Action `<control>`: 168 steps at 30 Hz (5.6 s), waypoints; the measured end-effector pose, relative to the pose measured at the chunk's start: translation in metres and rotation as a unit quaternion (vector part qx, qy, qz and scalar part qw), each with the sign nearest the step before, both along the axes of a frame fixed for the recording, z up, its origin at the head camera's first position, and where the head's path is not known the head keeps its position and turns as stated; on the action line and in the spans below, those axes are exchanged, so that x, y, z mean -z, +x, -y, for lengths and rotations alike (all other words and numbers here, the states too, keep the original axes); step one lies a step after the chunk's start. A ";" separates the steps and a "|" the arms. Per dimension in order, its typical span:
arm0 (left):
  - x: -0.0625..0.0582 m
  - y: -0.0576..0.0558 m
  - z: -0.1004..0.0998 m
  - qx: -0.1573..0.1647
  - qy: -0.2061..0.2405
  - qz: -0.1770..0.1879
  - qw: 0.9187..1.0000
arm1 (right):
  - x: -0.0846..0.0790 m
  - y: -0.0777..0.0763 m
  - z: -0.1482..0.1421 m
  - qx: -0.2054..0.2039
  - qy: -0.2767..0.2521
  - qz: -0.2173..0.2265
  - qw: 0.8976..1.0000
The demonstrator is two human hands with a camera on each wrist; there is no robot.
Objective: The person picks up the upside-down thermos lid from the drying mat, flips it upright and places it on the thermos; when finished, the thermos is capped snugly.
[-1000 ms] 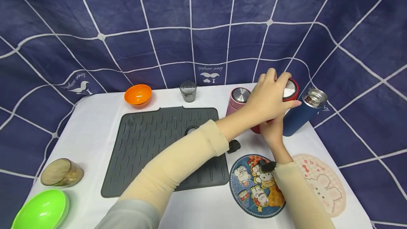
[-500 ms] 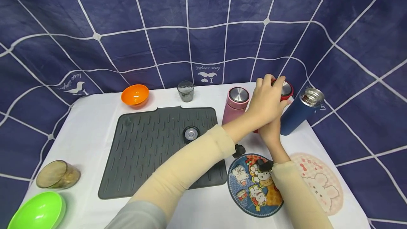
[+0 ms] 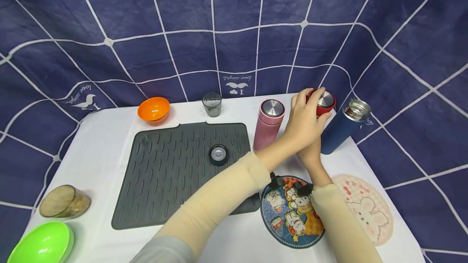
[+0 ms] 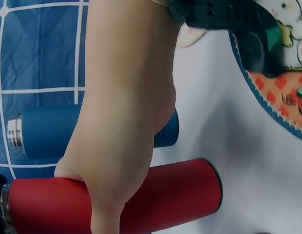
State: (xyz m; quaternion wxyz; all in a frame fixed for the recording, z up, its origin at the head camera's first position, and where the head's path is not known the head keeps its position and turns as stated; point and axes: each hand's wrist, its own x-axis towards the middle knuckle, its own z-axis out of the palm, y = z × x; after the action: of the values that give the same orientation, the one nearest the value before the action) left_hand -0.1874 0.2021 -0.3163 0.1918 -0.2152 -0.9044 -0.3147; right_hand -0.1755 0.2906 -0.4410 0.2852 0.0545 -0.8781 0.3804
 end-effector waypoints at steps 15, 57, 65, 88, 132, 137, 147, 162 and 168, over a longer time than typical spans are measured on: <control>-0.002 -0.010 -0.004 -0.028 0.025 0.024 0.999 | -0.001 -0.007 -0.001 0.014 -0.048 0.034 0.998; 0.022 -0.002 -0.001 -0.001 0.113 0.015 0.993 | 0.001 -0.002 0.000 -0.006 -0.093 0.047 0.994; 0.020 -0.009 -0.001 0.016 0.118 0.036 0.992 | 0.001 -0.005 -0.001 0.007 -0.065 0.032 0.997; -0.009 -0.007 0.009 0.045 -0.063 0.038 0.996 | 0.000 -0.006 0.000 0.021 -0.051 0.047 0.997; -0.083 -0.035 0.009 0.108 -0.347 0.214 0.907 | -0.033 0.010 0.024 0.014 -0.202 0.131 0.970; -0.080 -0.034 0.010 0.080 -0.359 0.197 0.909 | -0.034 0.011 0.024 0.014 -0.207 0.139 0.968; -0.083 -0.033 0.008 0.115 -0.374 0.210 0.896 | -0.030 0.009 0.023 0.000 -0.211 0.117 0.970; -0.081 -0.027 0.004 0.088 -0.380 0.206 0.897 | -0.030 0.009 0.021 -0.015 -0.196 0.112 0.974; -0.078 -0.028 0.002 0.062 -0.314 0.197 0.927 | -0.028 0.010 0.019 -0.011 -0.193 0.122 0.973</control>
State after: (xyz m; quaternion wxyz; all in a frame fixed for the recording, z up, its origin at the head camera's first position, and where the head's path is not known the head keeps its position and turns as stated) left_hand -0.2157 0.2003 -0.2386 -0.0870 -0.2536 -0.9614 -0.0617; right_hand -0.1654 0.2715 -0.4129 0.1772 -0.0391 -0.8154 0.5498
